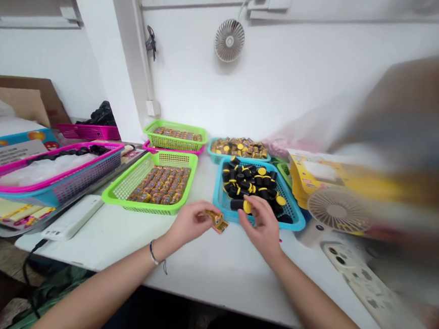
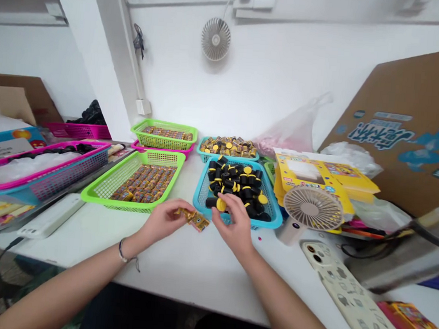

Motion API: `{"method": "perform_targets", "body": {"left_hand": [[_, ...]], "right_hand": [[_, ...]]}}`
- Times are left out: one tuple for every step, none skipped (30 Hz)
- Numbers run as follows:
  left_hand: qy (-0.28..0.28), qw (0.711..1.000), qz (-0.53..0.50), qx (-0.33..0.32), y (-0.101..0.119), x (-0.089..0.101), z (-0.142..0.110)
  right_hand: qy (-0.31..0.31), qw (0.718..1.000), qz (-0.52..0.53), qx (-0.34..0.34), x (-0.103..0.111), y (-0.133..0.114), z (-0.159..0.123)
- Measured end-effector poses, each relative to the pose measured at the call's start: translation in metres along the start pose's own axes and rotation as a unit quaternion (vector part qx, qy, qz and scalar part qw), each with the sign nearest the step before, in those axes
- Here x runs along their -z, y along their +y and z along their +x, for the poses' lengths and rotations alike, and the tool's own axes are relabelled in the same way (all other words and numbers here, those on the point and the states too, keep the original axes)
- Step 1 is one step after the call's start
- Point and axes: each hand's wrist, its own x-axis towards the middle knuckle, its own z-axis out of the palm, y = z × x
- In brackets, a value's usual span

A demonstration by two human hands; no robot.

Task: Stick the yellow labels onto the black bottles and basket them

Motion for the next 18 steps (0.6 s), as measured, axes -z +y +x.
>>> {"method": "perform_targets", "body": {"left_hand": [[0.0,0.999,-0.04,0.004,0.001,-0.005,0.009],[0.0,0.997,-0.076,0.008,0.001,-0.009,0.016],[0.0,0.994,-0.11,0.014,0.0,-0.013,0.022],[0.001,0.99,-0.14,0.023,-0.002,-0.017,0.024],[-0.001,0.985,-0.167,0.032,-0.005,-0.02,0.024],[-0.006,0.981,-0.191,0.041,-0.009,-0.023,0.022],[-0.013,0.976,-0.21,0.05,-0.012,-0.024,0.018],[-0.021,0.972,-0.226,0.06,-0.016,-0.025,0.014],[-0.027,0.968,-0.239,0.071,-0.018,-0.026,0.01],[-0.031,0.964,-0.25,0.084,-0.02,-0.026,0.006],[-0.035,0.96,-0.26,0.096,-0.021,-0.025,0.004],[-0.041,0.957,-0.267,0.106,-0.022,-0.025,0.002],[-0.051,0.955,-0.269,0.111,-0.021,-0.024,0.002],[-0.065,0.955,-0.266,0.112,-0.021,-0.024,0.002],[-0.08,0.957,-0.257,0.11,-0.02,-0.023,0.003],[-0.093,0.96,-0.243,0.107,-0.019,-0.022,0.004],[-0.098,0.963,-0.23,0.104,-0.019,-0.021,0.004],[-0.097,0.966,-0.215,0.102,-0.018,-0.021,0.005]], "right_hand": [[0.011,1.0,0.0,-0.006,0.002,0.0,0.003],[0.017,1.0,0.001,-0.01,0.003,-0.001,0.005],[0.02,1.0,0.002,-0.014,0.004,-0.002,0.007],[0.02,1.0,0.003,-0.018,0.004,-0.004,0.008],[0.019,1.0,0.005,-0.023,0.004,-0.006,0.008],[0.016,0.999,0.008,-0.029,0.003,-0.008,0.007],[0.008,0.999,0.013,-0.036,0.002,-0.01,0.006],[0.0,0.999,0.024,-0.043,0.001,-0.012,0.005],[-0.008,0.998,0.043,-0.053,0.001,-0.014,0.004],[-0.014,0.995,0.065,-0.069,0.001,-0.015,0.003],[-0.017,0.992,0.089,-0.088,0.001,-0.017,0.003],[-0.015,0.988,0.107,-0.11,0.002,-0.018,0.003],[-0.012,0.983,0.122,-0.134,0.004,-0.019,0.004],[-0.008,0.979,0.133,-0.156,0.006,-0.02,0.004],[-0.004,0.974,0.14,-0.175,0.007,-0.02,0.005],[-0.001,0.971,0.147,-0.19,0.009,-0.021,0.006],[0.001,0.968,0.153,-0.2,0.011,-0.022,0.006],[0.0,0.965,0.161,-0.206,0.012,-0.022,0.006]]}}
